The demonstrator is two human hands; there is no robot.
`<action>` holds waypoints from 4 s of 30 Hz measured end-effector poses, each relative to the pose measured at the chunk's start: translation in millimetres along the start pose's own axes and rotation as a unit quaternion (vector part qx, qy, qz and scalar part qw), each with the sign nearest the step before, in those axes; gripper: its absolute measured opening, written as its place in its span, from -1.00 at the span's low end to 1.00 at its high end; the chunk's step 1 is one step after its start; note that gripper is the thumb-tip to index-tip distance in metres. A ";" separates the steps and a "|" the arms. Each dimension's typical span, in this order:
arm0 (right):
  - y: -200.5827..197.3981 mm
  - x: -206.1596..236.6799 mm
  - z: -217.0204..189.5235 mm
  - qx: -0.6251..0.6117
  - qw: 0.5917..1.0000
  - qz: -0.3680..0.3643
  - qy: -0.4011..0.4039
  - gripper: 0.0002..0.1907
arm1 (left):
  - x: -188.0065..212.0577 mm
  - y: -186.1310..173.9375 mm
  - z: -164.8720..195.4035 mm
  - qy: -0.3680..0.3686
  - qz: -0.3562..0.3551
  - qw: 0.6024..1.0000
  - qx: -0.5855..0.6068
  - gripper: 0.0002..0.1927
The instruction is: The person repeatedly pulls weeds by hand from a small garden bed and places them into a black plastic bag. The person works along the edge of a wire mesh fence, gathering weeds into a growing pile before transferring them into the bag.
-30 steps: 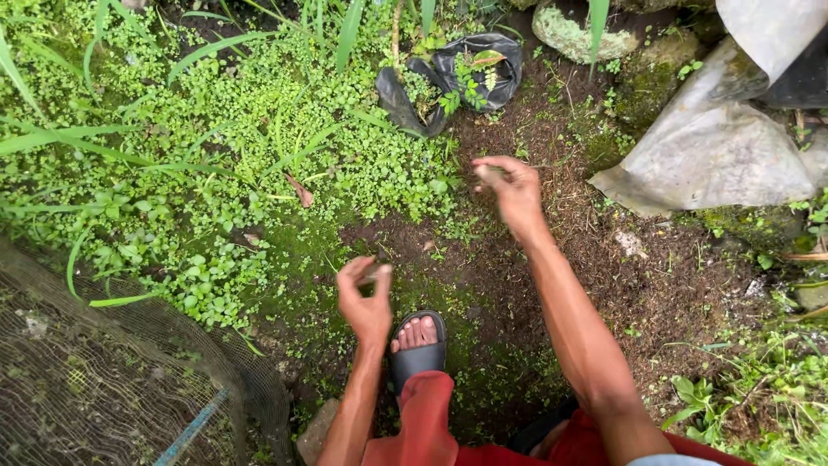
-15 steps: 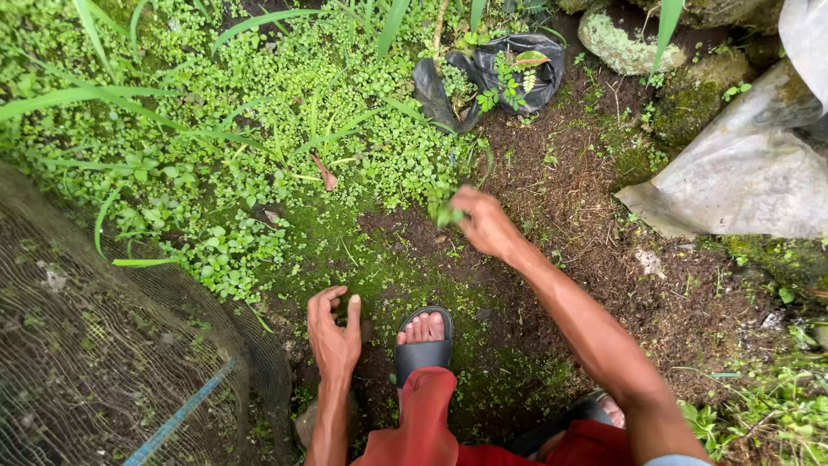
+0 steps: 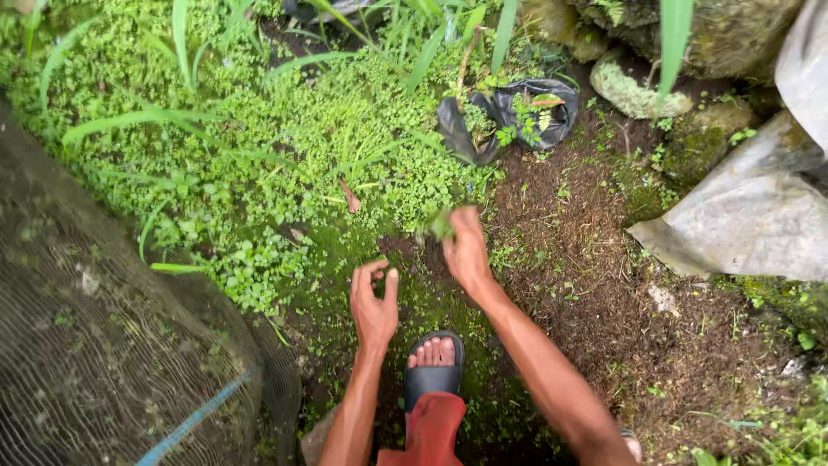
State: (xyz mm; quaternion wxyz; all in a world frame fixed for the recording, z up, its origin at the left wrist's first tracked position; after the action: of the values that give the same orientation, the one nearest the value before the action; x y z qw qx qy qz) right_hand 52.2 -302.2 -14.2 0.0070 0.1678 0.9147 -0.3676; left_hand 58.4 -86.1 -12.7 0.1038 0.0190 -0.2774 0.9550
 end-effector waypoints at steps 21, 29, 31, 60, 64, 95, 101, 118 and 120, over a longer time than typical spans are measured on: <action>-74.9 35.1 58.9 0.143 0.986 -0.077 0.033 -0.32 | -40.1 39.4 -48.2 0.098 -0.038 0.974 -0.198 -0.60; -22.2 54.5 87.2 0.257 0.942 -0.214 -0.006 -0.34 | -38.1 40.5 -43.6 0.099 -0.049 0.974 -0.197 -0.65; -73.4 41.5 94.7 0.091 0.994 0.024 0.050 -0.60 | -33.2 37.5 -40.0 0.112 -0.055 0.973 -0.193 -0.65; -116.6 19.2 135.2 -0.135 0.964 0.032 0.226 -0.63 | -29.4 44.4 -39.3 0.097 -0.061 0.968 -0.224 -0.62; -123.9 42.2 124.2 0.040 0.989 -0.066 0.128 -0.79 | -29.1 40.3 -36.2 0.130 -0.037 0.966 -0.221 -0.63; -130.4 9.8 128.2 0.189 0.971 0.110 0.098 -0.82 | -23.1 43.1 -27.9 0.115 -0.029 0.967 -0.228 -0.66; -121.5 11.5 104.7 0.069 0.993 0.076 0.049 -0.62 | -26.4 45.9 -28.4 0.119 -0.033 0.967 -0.225 -0.62; -88.9 -52.5 45.9 0.230 0.969 0.088 0.000 -0.32 | -28.6 46.0 -24.6 0.104 -0.042 0.965 -0.235 -0.61; -65.7 -58.1 58.4 0.222 0.973 0.010 0.068 -0.24 | -28.1 45.8 -24.9 0.094 -0.042 0.964 -0.244 -0.63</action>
State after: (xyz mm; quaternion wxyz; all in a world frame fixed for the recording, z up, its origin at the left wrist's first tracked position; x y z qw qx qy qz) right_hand 80.0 -403.4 -4.9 -0.0893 0.1986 0.8067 -0.5494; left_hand 76.8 -115.8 -60.5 0.1712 -0.0851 -0.4897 0.8507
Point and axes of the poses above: each hand's wrist, its own x-axis away from the middle knuckle, its own y-axis out of the palm, z = x × y, the point moved 10 cm from there along -x, towards the middle knuckle, and after that the axes turned 3 degrees about -z, right-handed, at the moved point
